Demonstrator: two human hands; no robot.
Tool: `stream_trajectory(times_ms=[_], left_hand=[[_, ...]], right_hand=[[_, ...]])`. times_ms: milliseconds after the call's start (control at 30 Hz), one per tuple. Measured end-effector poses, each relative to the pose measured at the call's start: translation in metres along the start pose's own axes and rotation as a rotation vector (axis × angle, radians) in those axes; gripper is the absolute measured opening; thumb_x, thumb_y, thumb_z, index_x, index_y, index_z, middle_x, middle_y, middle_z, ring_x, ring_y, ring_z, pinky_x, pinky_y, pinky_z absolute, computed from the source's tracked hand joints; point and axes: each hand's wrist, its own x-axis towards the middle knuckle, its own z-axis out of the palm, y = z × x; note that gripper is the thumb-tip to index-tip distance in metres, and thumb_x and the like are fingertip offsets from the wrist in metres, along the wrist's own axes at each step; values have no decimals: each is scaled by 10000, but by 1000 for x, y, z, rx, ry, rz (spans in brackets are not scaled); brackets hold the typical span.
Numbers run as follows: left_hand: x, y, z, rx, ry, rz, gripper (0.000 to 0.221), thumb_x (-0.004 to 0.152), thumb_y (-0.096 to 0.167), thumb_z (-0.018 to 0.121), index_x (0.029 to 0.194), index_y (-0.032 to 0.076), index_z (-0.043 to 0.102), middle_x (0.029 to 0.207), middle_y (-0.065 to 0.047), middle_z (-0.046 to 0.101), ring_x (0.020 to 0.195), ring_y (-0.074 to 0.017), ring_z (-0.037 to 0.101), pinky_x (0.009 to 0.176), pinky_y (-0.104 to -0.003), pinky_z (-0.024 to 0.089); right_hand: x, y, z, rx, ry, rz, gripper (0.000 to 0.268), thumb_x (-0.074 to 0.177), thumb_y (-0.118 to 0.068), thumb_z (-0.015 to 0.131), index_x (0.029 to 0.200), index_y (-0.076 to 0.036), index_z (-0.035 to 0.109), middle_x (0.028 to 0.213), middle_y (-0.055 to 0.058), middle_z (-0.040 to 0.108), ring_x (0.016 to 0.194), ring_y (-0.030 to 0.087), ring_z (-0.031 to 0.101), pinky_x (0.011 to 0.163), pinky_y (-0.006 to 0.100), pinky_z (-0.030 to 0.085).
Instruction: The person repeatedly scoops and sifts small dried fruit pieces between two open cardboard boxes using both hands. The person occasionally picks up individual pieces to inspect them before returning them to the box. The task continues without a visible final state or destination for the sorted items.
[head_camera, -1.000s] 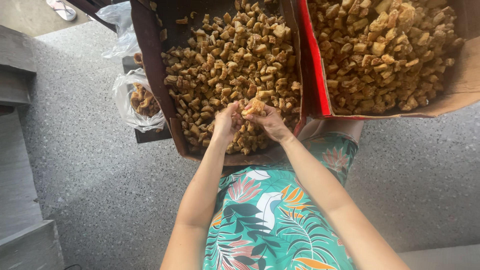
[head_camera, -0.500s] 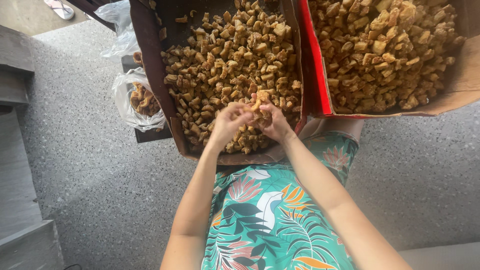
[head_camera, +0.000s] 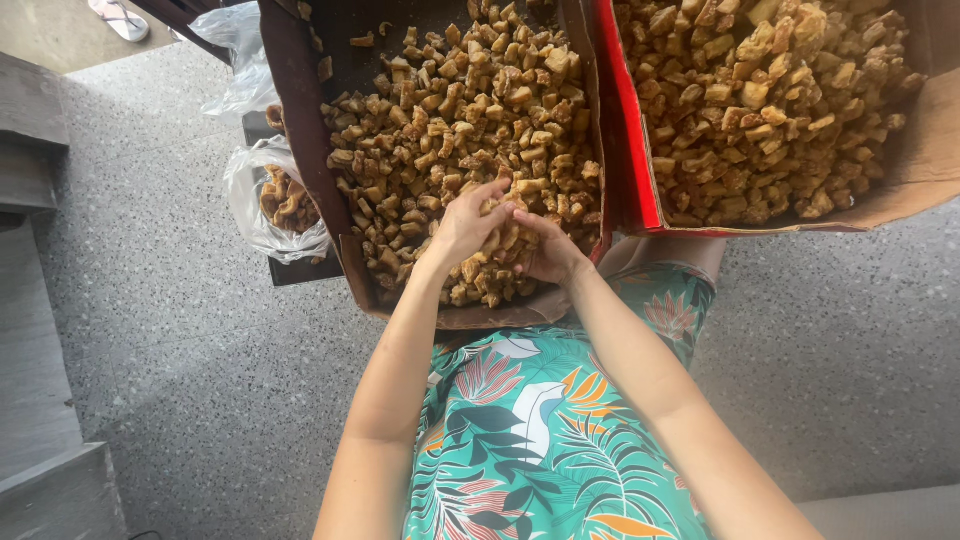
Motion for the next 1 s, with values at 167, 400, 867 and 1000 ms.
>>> stream_trajectory(times_ms=[167,400,867,1000], left_hand=[[1,0,-4,-92,-142,-227,383,979,341,698,1245,66,717,779,-16,712,692,-88,636,639,-283,520],[6,-26,9,-475,-12,-232,350,951,271,724,1224,57,678,886,-23,709,746,-89,664,620,-253,548],[-29,25,-16,-125,-60,0,323,967,156,663,1280,79,663,1205,-58,697,913,-161,717,803,-305,591],[-44,16,-16,270,82,135,284,953,135,701,1216,34,666,1188,-161,677,1033,-319,703,885,-432,571]], right_hand=[[-1,-1,0,-56,-66,40,486,1045,-521,570,1194,-69,665,1035,81,726,944,194,729,660,268,582],[4,-2,-2,-56,-15,-7,363,1021,-407,640,1209,-98,658,1110,75,711,989,195,706,714,285,592],[7,-15,16,372,70,-205,742,1032,-672,462,1424,-52,568,1354,219,639,1251,410,654,978,526,604],[3,-17,11,470,-45,-188,674,980,-673,469,1381,-142,574,1381,195,612,1262,417,631,1012,571,592]])
